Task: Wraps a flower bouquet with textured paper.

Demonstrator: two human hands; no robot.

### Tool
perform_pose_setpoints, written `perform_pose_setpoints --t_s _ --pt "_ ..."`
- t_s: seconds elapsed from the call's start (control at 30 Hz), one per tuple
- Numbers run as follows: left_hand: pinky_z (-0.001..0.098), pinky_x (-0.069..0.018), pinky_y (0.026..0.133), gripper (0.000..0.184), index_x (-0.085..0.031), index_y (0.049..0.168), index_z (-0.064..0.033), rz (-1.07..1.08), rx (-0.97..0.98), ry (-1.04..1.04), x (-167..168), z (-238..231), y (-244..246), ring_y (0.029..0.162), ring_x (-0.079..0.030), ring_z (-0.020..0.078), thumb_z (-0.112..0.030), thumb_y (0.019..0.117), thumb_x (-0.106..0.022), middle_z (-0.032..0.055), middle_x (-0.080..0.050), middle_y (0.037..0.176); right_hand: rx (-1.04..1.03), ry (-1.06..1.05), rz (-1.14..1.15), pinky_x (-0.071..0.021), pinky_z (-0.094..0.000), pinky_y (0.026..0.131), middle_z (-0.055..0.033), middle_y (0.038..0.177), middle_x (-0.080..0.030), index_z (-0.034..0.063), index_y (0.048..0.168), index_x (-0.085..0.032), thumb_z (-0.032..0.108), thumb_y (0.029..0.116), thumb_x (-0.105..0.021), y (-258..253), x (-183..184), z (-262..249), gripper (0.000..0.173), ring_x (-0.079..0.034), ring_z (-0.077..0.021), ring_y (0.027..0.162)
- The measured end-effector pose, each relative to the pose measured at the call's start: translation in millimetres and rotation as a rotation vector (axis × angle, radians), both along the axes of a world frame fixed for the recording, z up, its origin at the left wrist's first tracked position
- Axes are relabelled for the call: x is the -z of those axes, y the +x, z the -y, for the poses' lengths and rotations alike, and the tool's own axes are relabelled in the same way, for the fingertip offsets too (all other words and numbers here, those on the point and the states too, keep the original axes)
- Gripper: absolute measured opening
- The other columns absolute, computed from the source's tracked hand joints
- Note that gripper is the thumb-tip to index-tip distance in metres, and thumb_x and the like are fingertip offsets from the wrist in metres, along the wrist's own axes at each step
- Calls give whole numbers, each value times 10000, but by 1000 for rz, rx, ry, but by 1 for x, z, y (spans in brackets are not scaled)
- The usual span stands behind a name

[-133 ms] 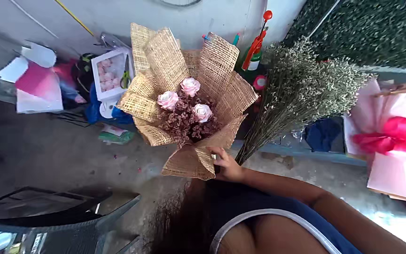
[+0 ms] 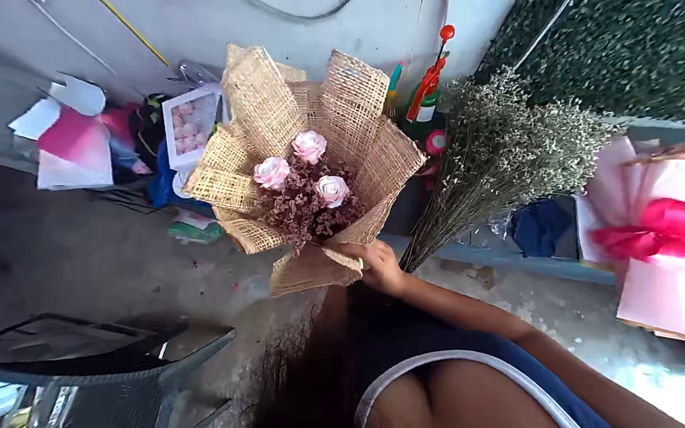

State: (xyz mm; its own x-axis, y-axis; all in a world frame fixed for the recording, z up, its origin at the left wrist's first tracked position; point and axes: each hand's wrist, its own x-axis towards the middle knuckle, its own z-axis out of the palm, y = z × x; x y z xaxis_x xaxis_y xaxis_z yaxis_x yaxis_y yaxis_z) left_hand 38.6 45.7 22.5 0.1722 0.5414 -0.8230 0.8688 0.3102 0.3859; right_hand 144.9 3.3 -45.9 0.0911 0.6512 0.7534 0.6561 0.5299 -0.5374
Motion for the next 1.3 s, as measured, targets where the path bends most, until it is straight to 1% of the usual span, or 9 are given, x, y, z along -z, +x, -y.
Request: perform_pose_setpoints --t_s 0.17,0.27,0.43,0.57,0.7,0.9,1.03,1.13,1.3 --pt "463 -353 1159 449 -513 1345 185 157 -268 716 143 -9 6 1348 -492 443 -98 1006 -593 375 -544 1366 16 -72 -179 -580 -320 806 -151 816 -737 -55 837 -728 -12 858 -631 23 -8 17 108 -723 -189 821" --pt "516 -345 1166 589 -542 1329 169 169 -337 856 150 -18 6 1344 -505 448 -127 878 -777 365 -566 1347 55 -160 -386 -575 -277 716 -128 757 -712 -80 811 -707 -49 827 -624 29 -8 24 90 -694 -113 730" --pt "624 -200 1195 1012 -406 1443 156 208 -400 1095 188 -34 -1 1383 -383 546 -114 617 -923 408 -441 1442 188 -506 -832 -589 -332 851 -134 1009 -716 -92 1171 -622 -63 913 -651 37 3 25 262 -697 -121 908" --pt "657 -227 1157 1034 -441 1438 116 23 -270 1109 193 -33 -4 1356 -455 507 -258 599 -915 352 -516 1415 435 -202 -271 -496 -536 969 -289 1254 -558 -49 1244 -500 155 753 -857 34 37 33 641 -581 -395 1164" --pt "668 -252 1132 914 -519 1373 111 47 -213 1118 193 -44 -4 1298 -517 488 -325 653 -874 319 -591 1339 495 2 305 -307 -569 1122 -119 1398 -557 243 1297 -546 539 935 -661 28 23 -5 481 -489 -321 1341" --pt "674 -277 1119 994 -513 1372 103 -13 -187 1097 202 -63 -4 1297 -526 473 -380 599 -909 306 -589 1342 448 -223 450 -327 -742 1029 -106 1379 -644 264 1386 -628 619 952 -547 41 -5 -69 567 -546 -436 1310" --pt "670 -276 1121 1016 -506 1385 81 -40 -119 1033 198 -63 -7 1309 -525 441 -389 584 -918 281 -591 1351 455 -224 437 -378 -708 966 -115 1064 -705 236 1396 -626 559 928 -639 54 1 -90 569 -633 -399 1035" --pt "679 -269 1123 1019 -505 1414 54 -102 -62 982 195 -62 -13 1326 -527 417 -425 608 -903 251 -592 1377 483 -133 488 -383 -644 972 -142 1277 -654 320 1385 -601 434 982 -632 54 10 -90 420 -606 -399 1131" --pt "685 -268 1121 1003 -496 1441 19 -194 -30 908 198 -56 -23 1351 -514 397 -393 622 -903 227 -585 1403 356 -249 538 -415 -680 994 -104 1330 -667 156 1044 -730 305 988 -627 42 23 -77 190 -607 -380 1254"
